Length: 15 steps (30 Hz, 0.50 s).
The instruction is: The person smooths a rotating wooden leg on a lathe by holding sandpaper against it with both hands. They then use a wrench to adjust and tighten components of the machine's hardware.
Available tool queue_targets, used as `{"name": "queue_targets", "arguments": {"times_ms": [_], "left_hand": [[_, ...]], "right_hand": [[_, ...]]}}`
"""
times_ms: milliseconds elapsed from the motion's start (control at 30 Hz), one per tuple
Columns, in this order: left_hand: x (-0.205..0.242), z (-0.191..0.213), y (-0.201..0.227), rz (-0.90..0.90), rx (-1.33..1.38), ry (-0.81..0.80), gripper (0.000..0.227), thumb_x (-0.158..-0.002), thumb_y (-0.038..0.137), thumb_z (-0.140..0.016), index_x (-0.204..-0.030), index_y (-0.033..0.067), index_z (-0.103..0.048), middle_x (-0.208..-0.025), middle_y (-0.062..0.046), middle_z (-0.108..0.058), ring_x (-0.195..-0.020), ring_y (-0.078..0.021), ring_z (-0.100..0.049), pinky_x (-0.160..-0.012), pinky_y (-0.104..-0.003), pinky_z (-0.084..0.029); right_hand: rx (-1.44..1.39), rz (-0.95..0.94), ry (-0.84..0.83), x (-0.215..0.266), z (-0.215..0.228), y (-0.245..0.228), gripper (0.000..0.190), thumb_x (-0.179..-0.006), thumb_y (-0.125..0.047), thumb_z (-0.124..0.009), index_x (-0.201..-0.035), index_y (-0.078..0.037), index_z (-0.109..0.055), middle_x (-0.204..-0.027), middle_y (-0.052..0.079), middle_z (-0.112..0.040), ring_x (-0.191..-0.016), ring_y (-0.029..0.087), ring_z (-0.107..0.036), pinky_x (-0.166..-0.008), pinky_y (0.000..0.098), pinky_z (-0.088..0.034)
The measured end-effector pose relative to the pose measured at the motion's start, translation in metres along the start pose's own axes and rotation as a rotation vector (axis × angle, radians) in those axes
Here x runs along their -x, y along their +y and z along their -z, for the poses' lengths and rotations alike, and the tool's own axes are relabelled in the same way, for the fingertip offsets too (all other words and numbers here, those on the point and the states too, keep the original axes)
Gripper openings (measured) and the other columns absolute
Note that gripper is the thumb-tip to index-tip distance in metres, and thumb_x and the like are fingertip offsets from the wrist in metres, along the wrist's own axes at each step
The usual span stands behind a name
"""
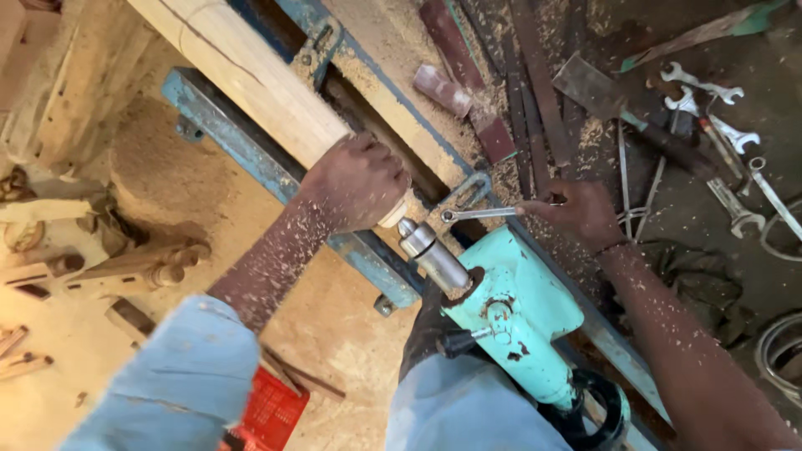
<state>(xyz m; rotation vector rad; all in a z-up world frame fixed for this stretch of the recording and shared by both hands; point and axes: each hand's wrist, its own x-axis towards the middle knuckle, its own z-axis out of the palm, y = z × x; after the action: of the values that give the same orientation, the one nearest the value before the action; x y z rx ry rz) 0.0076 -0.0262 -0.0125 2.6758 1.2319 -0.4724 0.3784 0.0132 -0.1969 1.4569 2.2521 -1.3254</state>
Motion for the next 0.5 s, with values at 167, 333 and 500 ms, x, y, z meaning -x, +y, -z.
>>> {"name": "queue_targets", "arguments": {"times_ms": [167, 333, 500], "left_hand": [[-0.038, 0.007, -0.014, 0.068, 0.3, -0.779, 0.034, -0.068, 0.02, -0.082, -0.101, 0.015, -0.072, -0.089, -0.006, -0.072, -0.086, -0.0235, -0.07, -0.08, -0.041, -0.06], [-0.104, -0.037, -0.012, 0.229, 0.847, -0.833, 0.043, -0.094, 0.042, -0.075, -0.107, 0.0008, -0.074, -0.109, -0.026, -0.073, -0.1, -0.047, -0.07, -0.082, -0.052, -0.059], [-0.138, -0.107, 0.045, 0.093, 0.376, -0.78, 0.048, -0.083, 0.048, -0.082, -0.109, 0.009, -0.073, -0.104, -0.011, -0.072, -0.101, -0.0275, -0.071, -0.084, -0.046, -0.056]], "right_hand": [[-0.206, -0.05, 0.072, 0.023, -0.001, -0.003, 0.045, -0.081, -0.053, -0.081, -0.092, -0.01, -0.082, -0.069, 0.008, -0.073, -0.059, 0.016, -0.069, -0.056, 0.0365, -0.054], [-0.48, -0.21, 0.388, 0.021, -0.031, -0.003, 0.056, -0.105, -0.049, -0.075, -0.076, -0.001, -0.073, -0.063, 0.003, -0.057, -0.06, 0.01, -0.051, -0.054, 0.0321, -0.041], [-0.943, -0.225, 0.475, 0.009, -0.031, -0.008, 0.05, -0.107, -0.045, -0.064, -0.083, -0.003, -0.075, -0.061, 0.001, -0.057, -0.053, 0.01, -0.052, -0.049, 0.0291, -0.04]]}}
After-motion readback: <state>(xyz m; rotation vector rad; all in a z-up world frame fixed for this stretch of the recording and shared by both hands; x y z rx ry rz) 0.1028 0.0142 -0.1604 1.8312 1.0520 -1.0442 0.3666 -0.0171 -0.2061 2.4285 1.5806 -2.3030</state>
